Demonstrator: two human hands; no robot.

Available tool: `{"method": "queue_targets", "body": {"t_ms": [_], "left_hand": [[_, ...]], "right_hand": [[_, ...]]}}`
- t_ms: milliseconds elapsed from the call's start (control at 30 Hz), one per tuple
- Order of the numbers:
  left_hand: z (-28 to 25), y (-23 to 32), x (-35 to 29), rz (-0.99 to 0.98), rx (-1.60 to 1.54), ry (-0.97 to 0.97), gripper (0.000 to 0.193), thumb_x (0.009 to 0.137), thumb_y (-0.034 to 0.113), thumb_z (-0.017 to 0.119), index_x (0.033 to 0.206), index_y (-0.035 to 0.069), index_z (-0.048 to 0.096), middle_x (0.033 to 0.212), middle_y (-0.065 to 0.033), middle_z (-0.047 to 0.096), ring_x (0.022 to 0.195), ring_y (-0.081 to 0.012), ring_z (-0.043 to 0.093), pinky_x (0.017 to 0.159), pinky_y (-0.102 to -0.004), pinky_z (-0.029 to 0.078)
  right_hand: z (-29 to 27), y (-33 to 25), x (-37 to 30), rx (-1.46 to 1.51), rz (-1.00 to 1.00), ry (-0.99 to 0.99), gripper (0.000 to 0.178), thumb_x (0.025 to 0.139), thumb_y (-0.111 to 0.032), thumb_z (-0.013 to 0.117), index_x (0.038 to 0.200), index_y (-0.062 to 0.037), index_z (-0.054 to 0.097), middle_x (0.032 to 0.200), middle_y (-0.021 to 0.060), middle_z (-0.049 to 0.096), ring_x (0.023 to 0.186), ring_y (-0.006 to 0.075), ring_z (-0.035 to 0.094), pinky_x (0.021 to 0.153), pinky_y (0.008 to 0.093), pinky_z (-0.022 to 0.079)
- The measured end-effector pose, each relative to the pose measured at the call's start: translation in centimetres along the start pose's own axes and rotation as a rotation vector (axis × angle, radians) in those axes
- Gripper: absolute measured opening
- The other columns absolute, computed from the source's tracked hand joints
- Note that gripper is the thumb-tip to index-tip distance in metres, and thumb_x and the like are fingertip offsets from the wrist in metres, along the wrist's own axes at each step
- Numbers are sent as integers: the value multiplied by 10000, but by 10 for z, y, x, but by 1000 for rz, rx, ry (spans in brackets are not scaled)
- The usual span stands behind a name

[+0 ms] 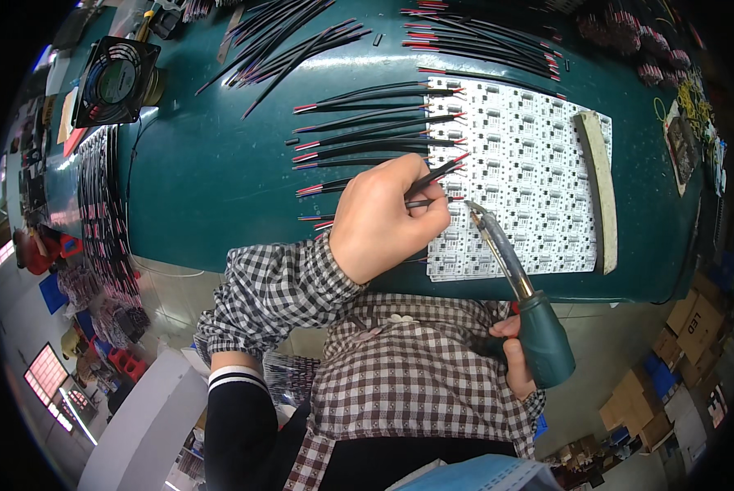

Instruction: The person solders black wires onto a large circuit board using a soldering iron.

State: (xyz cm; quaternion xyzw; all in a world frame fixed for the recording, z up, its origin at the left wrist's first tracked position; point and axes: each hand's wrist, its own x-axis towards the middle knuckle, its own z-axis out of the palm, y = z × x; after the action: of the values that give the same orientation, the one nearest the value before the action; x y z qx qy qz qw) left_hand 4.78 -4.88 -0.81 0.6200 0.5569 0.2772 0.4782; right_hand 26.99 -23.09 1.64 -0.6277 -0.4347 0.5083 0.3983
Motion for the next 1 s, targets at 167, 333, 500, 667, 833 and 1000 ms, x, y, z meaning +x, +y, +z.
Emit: {"method": "queue_targets", "body": {"t_ms": [167, 333, 500, 667, 833, 1000], "left_hand": [[-2, 4, 0, 0, 34, 2, 154, 733, 83, 679, 766, -17, 566, 686, -124, 611, 574, -253, 612, 541, -344, 482], [-2, 2, 0, 1, 48, 9, 157, 733, 87, 680, 767, -16, 568, 686, -126, 611, 574, -258, 611, 542, -349, 481], [-2, 2, 0, 2, 55, -5, 153, 736, 85, 680, 767, -16, 569, 685, -124, 612, 576, -250, 613, 543, -345, 482], [-1, 7, -4, 18, 46, 15, 180, 764, 51, 708, 764, -20, 543, 659, -18, 516, 598, -28, 454, 507, -216, 421], [3, 5, -7, 119, 119, 93, 209, 746, 51, 723, 734, 1, 521, 644, -42, 525, 561, -62, 474, 495, -233, 420], [5, 5, -7, 119, 126, 102, 214, 737, 45, 724, 730, 3, 514, 638, -51, 538, 559, -73, 490, 494, -238, 425]], "right_hand": [[-3, 12, -7, -99, -71, -23, 347, 822, -72, 750, 1117, 40, 605, 894, 104, 685, 860, 199, 694, 771, 337, 570], [3, 8, -4, 49, -43, -9, 436, 845, -135, 759, 1183, 63, 566, 992, 154, 674, 944, 242, 693, 804, 357, 592], [9, -7, 0, 204, 40, 94, 504, 854, -196, 765, 1219, 70, 542, 1090, 205, 646, 1014, 289, 677, 850, 370, 596], [1, 1, -1, 38, -41, 31, 487, 863, -251, 755, 1190, 56, 566, 1051, 181, 664, 958, 272, 686, 815, 374, 595], [2, 3, 1, -16, -116, 18, 430, 864, -250, 750, 1130, 51, 598, 984, 160, 677, 891, 245, 687, 794, 358, 589], [4, 2, 1, 15, -40, 56, 383, 855, -207, 756, 1107, 43, 612, 942, 147, 684, 869, 232, 685, 787, 345, 579]]}}
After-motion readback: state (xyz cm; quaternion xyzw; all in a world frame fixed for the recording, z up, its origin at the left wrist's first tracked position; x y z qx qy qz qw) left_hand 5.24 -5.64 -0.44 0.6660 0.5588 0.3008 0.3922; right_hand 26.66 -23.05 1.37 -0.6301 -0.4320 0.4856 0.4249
